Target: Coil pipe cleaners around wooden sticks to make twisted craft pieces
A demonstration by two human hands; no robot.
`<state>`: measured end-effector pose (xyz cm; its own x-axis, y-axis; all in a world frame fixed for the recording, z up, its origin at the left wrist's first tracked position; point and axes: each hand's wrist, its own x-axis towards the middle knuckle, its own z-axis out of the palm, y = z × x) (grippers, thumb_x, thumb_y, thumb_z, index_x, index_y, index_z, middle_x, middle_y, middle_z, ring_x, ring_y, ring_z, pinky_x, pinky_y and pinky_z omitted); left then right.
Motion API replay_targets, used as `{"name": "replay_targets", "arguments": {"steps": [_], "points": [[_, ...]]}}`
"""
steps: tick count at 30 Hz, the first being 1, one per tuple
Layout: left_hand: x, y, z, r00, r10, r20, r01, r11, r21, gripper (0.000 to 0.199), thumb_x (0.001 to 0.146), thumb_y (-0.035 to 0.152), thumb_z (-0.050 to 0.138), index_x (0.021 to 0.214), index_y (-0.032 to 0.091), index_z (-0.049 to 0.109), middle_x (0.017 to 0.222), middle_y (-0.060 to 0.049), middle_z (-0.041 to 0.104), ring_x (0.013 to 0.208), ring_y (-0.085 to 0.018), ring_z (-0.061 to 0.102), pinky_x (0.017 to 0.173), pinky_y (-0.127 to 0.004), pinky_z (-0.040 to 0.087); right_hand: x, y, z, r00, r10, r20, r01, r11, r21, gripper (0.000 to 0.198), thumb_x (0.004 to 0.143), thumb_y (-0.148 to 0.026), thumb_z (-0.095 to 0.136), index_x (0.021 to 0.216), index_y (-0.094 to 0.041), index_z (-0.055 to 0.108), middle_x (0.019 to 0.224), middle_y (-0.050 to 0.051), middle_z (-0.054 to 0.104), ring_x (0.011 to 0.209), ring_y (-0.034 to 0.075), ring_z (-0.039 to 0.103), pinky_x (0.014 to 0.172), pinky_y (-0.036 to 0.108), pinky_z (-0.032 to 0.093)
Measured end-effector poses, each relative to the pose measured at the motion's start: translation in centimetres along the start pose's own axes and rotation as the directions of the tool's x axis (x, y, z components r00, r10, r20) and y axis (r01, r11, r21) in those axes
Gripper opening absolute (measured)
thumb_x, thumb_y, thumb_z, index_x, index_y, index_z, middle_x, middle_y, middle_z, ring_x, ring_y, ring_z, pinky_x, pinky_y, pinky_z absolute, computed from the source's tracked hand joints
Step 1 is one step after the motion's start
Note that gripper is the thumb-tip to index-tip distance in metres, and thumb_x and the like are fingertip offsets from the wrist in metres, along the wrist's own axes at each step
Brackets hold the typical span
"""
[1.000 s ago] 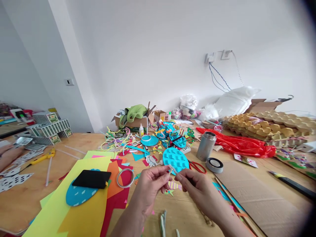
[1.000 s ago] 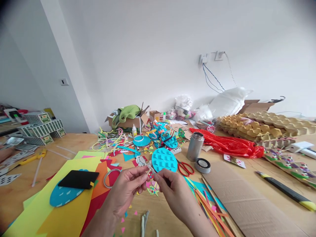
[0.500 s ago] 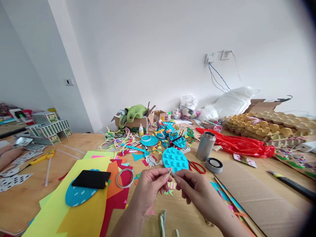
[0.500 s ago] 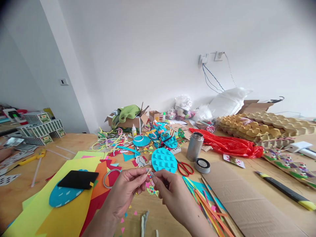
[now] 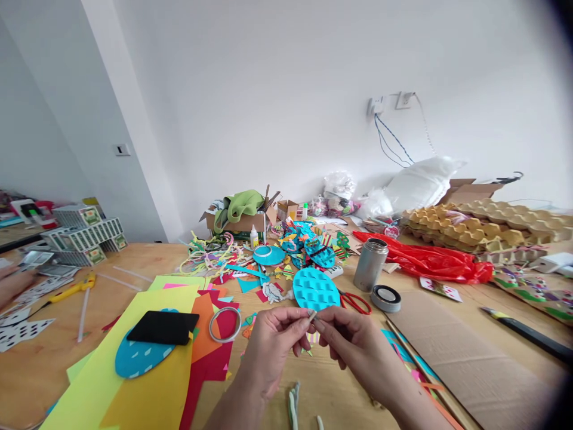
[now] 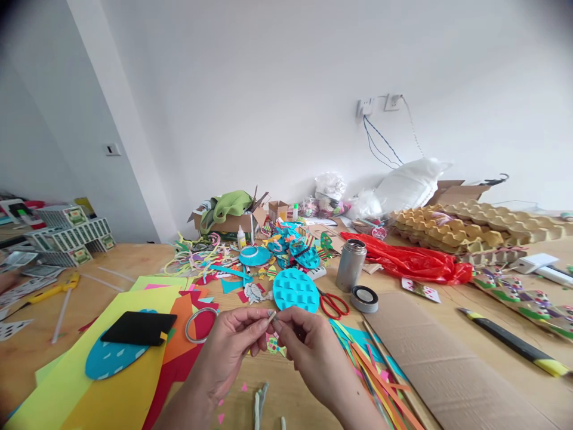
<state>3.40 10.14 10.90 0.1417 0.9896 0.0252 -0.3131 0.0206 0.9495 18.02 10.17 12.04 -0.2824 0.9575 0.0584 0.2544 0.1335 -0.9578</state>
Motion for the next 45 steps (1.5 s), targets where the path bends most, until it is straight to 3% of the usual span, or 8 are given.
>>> {"name": "replay_targets", "arguments": {"steps": [8,15,24,28,32,35,38,45], "points": [[-0.1,-0.1,0.2,0.999,-0.004,-0.048,0.004,1.0,0.003,0.028,0.065,0.032,0.072,0.084,0.011,0.072,0.061,-0.003,0.062,0.049,-0.008,0.05,0.044,-0.019,0.031,-0.1,-0.3,0.0,1.0,-0.018,-0.01,0.018,0.999,-0.041,0.032,0.082,-0.045,0.049,0.076,-0.017,0.063,0.059,-0.002,0.051,0.049,0.009,0.044,0.043,0.02,0.034],[-0.2,-0.5,0.4,0.993,0.1,-0.066,-0.096,0.993,0.063,0.022,0.07,0.03,0.069,0.082,0.012,0.072,0.062,-0.003,0.061,0.048,-0.007,0.047,0.042,-0.019,0.03,-0.2,-0.5,0.0,0.996,-0.079,-0.038,0.074,0.991,-0.113,0.029,0.084,-0.04,0.048,0.075,-0.017,0.065,0.059,-0.002,0.051,0.051,0.01,0.044,0.044,0.02,0.034],[-0.2,-0.3,0.6,0.995,0.056,-0.08,-0.051,0.997,0.055,0.024,0.07,0.031,0.069,0.081,0.011,0.07,0.052,0.0,0.057,0.046,-0.007,0.045,0.044,-0.018,0.031,-0.4,-0.5,0.0,0.996,-0.083,-0.038,0.075,0.98,-0.185,0.031,0.084,-0.042,0.047,0.08,-0.018,0.066,0.06,-0.001,0.052,0.052,0.011,0.044,0.046,0.02,0.035],[-0.2,-0.5,0.5,0.986,0.145,-0.082,-0.133,0.982,0.133,0.021,0.073,0.03,0.066,0.082,0.012,0.071,0.051,0.001,0.053,0.045,-0.007,0.043,0.043,-0.018,0.031,-0.3,-0.5,0.1,0.993,-0.107,-0.059,0.092,0.972,-0.215,0.03,0.085,-0.04,0.046,0.081,-0.019,0.067,0.062,0.0,0.055,0.053,0.012,0.047,0.046,0.02,0.036],[-0.5,-0.7,0.6,0.932,0.356,-0.062,-0.318,0.89,0.327,0.016,0.08,0.024,0.059,0.087,0.017,0.071,0.067,-0.002,0.057,0.053,-0.008,0.049,0.047,-0.019,0.038,-0.5,-0.5,0.3,0.987,-0.133,-0.092,0.112,0.972,-0.206,0.028,0.085,-0.039,0.048,0.081,-0.019,0.067,0.064,0.001,0.055,0.056,0.013,0.049,0.047,0.021,0.037],[-0.8,-1.1,0.5,0.814,0.58,0.0,-0.498,0.698,0.514,0.02,0.083,0.016,0.053,0.093,0.019,0.07,0.08,-0.006,0.062,0.067,-0.012,0.057,0.059,-0.022,0.046,-0.8,-0.5,0.6,0.985,-0.137,-0.103,0.115,0.975,-0.191,0.029,0.085,-0.039,0.048,0.078,-0.018,0.066,0.062,0.001,0.054,0.055,0.013,0.048,0.046,0.021,0.037],[-0.9,-1.5,0.6,0.713,0.698,0.071,-0.579,0.528,0.622,0.025,0.083,0.009,0.05,0.097,0.018,0.068,0.083,-0.008,0.062,0.076,-0.015,0.06,0.066,-0.023,0.048,-0.9,-0.6,0.7,0.986,-0.124,-0.109,0.106,0.981,-0.162,0.03,0.085,-0.041,0.047,0.074,-0.018,0.063,0.058,-0.001,0.05,0.052,0.012,0.046,0.044,0.021,0.035],[-0.9,-1.6,1.0,0.719,0.69,0.083,-0.578,0.527,0.623,0.024,0.083,0.007,0.05,0.094,0.018,0.069,0.077,-0.006,0.058,0.069,-0.012,0.058,0.058,-0.019,0.047,-0.2,-0.2,0.7,0.995,-0.013,-0.097,0.008,0.998,-0.056,0.038,0.083,-0.051,0.045,0.07,-0.016,0.055,0.052,-0.004,0.043,0.044,0.01,0.043,0.041,0.021,0.031]]}}
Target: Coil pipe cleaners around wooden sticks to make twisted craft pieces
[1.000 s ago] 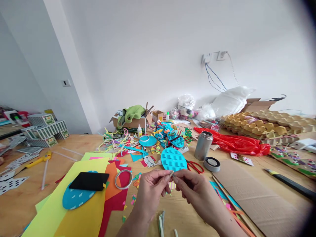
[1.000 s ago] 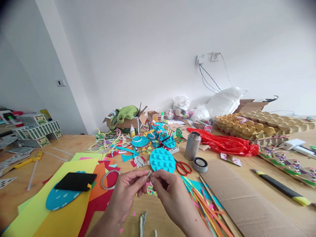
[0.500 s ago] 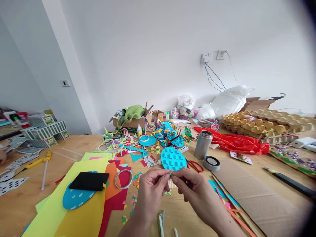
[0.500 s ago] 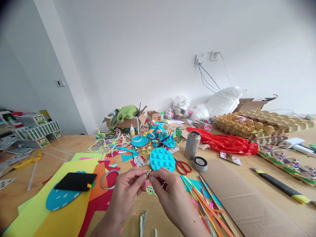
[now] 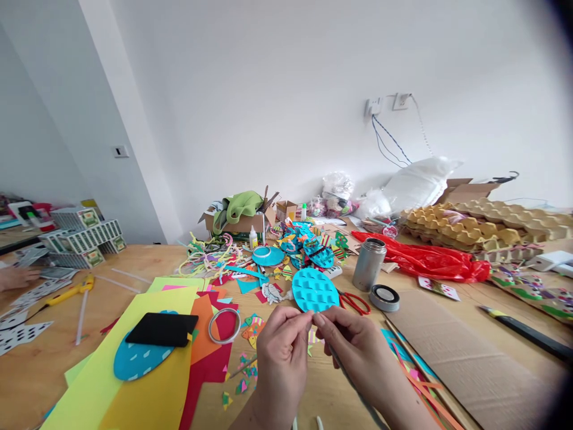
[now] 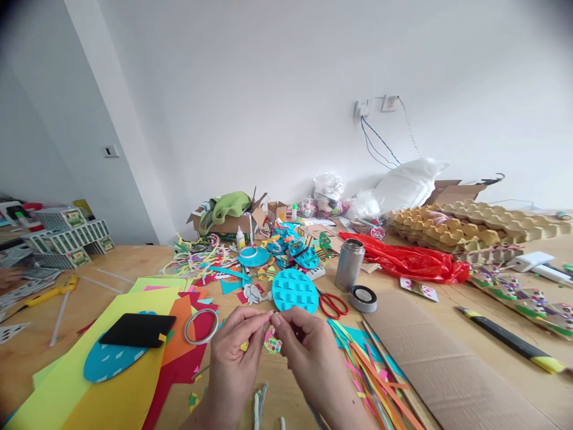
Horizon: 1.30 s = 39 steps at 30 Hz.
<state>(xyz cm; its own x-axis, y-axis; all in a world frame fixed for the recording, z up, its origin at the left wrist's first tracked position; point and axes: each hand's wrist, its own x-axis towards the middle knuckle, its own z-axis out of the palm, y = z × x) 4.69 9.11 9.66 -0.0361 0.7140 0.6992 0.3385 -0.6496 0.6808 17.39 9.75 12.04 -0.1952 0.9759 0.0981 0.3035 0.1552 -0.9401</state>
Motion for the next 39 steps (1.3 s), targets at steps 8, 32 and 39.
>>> {"name": "replay_targets", "arguments": {"steps": [8,32,39], "points": [[0.2,-0.4,0.2,0.996,0.086,-0.033,-0.086,0.996,-0.008,0.024,0.081,0.005,0.051,0.093,0.017,0.068,0.076,-0.005,0.056,0.067,-0.011,0.057,0.056,-0.018,0.046,0.1,0.3,0.0,1.0,-0.01,0.015,0.01,1.0,0.021,0.039,0.083,-0.051,0.046,0.07,-0.016,0.056,0.052,-0.004,0.044,0.044,0.01,0.044,0.04,0.019,0.033],[0.4,-0.4,-0.1,0.949,-0.306,0.078,0.316,0.925,-0.211,0.011,0.079,0.022,0.06,0.081,0.018,0.071,0.075,-0.003,0.057,0.064,-0.012,0.055,0.053,-0.019,0.044,0.2,0.5,0.0,0.999,-0.041,0.029,0.041,0.999,-0.01,0.035,0.085,-0.048,0.042,0.066,-0.019,0.049,0.052,-0.004,0.045,0.043,0.01,0.045,0.041,0.02,0.035],[1.3,0.0,-0.9,0.803,-0.521,0.288,0.595,0.722,-0.354,0.015,0.072,0.027,0.067,0.077,0.012,0.068,0.061,-0.001,0.056,0.053,-0.008,0.051,0.047,-0.018,0.039,0.1,0.6,-0.1,0.989,-0.149,0.003,0.147,0.973,-0.176,0.032,0.088,-0.04,0.041,0.066,-0.019,0.051,0.055,-0.003,0.045,0.048,0.011,0.043,0.043,0.021,0.033]]}}
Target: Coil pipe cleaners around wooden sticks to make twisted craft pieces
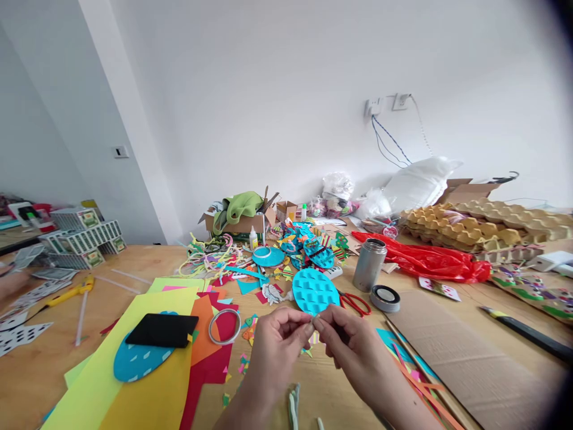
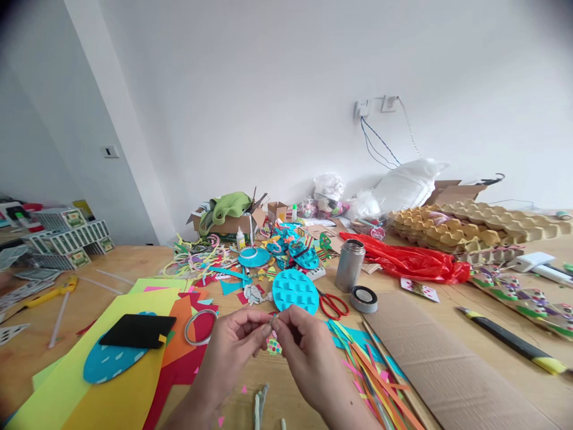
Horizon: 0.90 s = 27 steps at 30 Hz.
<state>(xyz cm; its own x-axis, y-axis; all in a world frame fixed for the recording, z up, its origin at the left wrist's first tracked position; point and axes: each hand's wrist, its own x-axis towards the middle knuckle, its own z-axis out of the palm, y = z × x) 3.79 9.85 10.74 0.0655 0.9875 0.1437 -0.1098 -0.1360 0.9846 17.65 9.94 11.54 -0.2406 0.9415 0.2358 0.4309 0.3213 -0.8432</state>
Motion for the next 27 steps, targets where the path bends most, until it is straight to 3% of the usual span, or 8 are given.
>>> {"name": "replay_targets", "arguments": {"steps": [5,13,27], "points": [[0.27,0.05,-0.91,0.976,-0.162,0.147,0.184,0.97,-0.159,0.024,0.072,0.034,0.066,0.08,0.01,0.064,0.064,-0.003,0.061,0.047,-0.01,0.056,0.038,-0.017,0.034,-0.11,-0.06,0.0,0.999,-0.043,-0.003,0.043,0.998,-0.047,0.029,0.089,-0.037,0.042,0.067,-0.019,0.05,0.059,-0.003,0.047,0.051,0.011,0.043,0.044,0.021,0.033],[0.34,0.43,-1.11,0.95,-0.277,0.146,0.309,0.905,-0.294,0.025,0.064,0.031,0.074,0.073,0.011,0.061,0.058,-0.001,0.061,0.036,-0.004,0.049,0.032,-0.014,0.023,-0.41,-0.72,-0.15,0.989,-0.146,0.036,0.148,0.988,-0.034,0.027,0.092,-0.032,0.04,0.069,-0.02,0.05,0.065,-0.001,0.053,0.059,0.012,0.048,0.053,0.021,0.037],[0.34,0.62,-0.73,0.968,-0.238,0.083,0.252,0.928,-0.275,0.023,0.063,0.03,0.073,0.071,0.012,0.061,0.056,0.0,0.06,0.035,-0.003,0.043,0.033,-0.016,0.017,-0.45,-0.89,-0.65,0.992,-0.08,0.095,0.084,0.995,-0.048,0.024,0.09,-0.033,0.042,0.075,-0.019,0.053,0.064,-0.001,0.052,0.058,0.013,0.047,0.05,0.022,0.035]]}}
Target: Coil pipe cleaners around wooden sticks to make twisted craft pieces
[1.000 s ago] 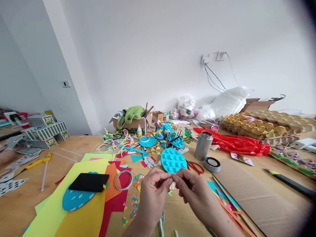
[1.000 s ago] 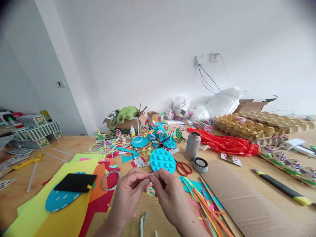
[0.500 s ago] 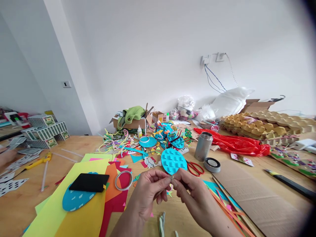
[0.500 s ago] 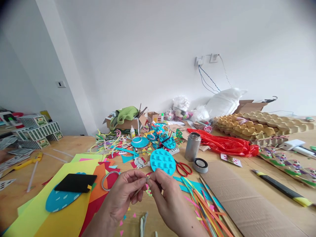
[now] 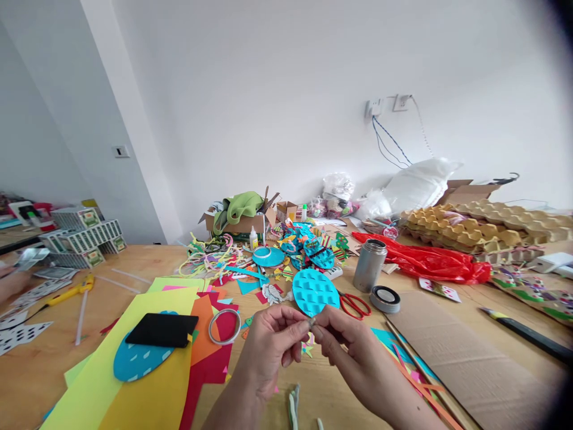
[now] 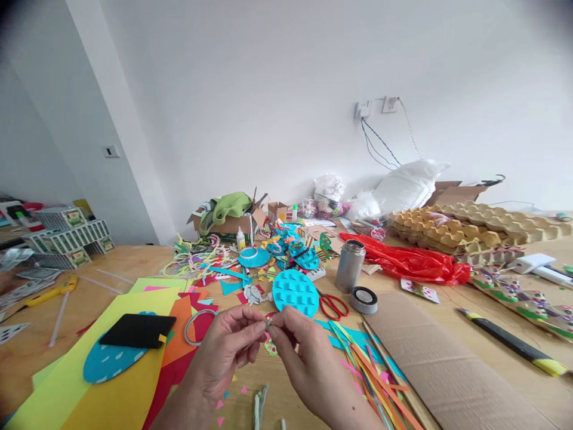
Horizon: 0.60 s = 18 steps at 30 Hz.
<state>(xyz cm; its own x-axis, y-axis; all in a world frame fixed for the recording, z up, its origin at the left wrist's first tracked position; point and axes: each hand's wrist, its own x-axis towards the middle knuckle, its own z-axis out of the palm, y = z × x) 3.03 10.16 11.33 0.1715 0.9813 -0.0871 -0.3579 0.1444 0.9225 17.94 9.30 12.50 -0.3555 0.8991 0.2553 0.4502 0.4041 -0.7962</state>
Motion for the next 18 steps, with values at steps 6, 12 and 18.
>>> {"name": "replay_targets", "arguments": {"steps": [6,12,18], "points": [[-0.3,0.0,0.37,1.0,0.011,-0.018,-0.011,1.0,0.024,0.024,0.063,0.032,0.073,0.07,0.011,0.062,0.055,0.0,0.06,0.035,-0.002,0.04,0.034,-0.015,0.016,0.07,0.07,-0.04,0.999,-0.018,-0.028,0.018,1.0,-0.021,0.026,0.09,-0.033,0.041,0.07,-0.019,0.05,0.06,-0.002,0.047,0.056,0.013,0.042,0.049,0.022,0.032],[-0.4,-0.13,0.62,0.998,0.047,-0.047,-0.044,0.998,0.05,0.025,0.064,0.034,0.073,0.07,0.012,0.062,0.054,0.001,0.058,0.036,-0.002,0.04,0.035,-0.015,0.018,-0.04,0.18,0.24,0.998,-0.009,-0.065,0.008,1.0,-0.018,0.026,0.089,-0.034,0.041,0.068,-0.02,0.049,0.061,-0.001,0.048,0.057,0.013,0.043,0.049,0.023,0.032],[-0.18,-0.52,0.36,0.996,0.083,-0.023,-0.081,0.994,0.076,0.023,0.066,0.032,0.072,0.07,0.011,0.065,0.053,0.0,0.058,0.039,-0.005,0.045,0.035,-0.016,0.025,0.06,0.23,0.23,0.996,-0.021,-0.091,0.018,0.999,-0.027,0.027,0.088,-0.033,0.043,0.067,-0.019,0.051,0.06,0.0,0.052,0.056,0.014,0.045,0.05,0.023,0.033]]}}
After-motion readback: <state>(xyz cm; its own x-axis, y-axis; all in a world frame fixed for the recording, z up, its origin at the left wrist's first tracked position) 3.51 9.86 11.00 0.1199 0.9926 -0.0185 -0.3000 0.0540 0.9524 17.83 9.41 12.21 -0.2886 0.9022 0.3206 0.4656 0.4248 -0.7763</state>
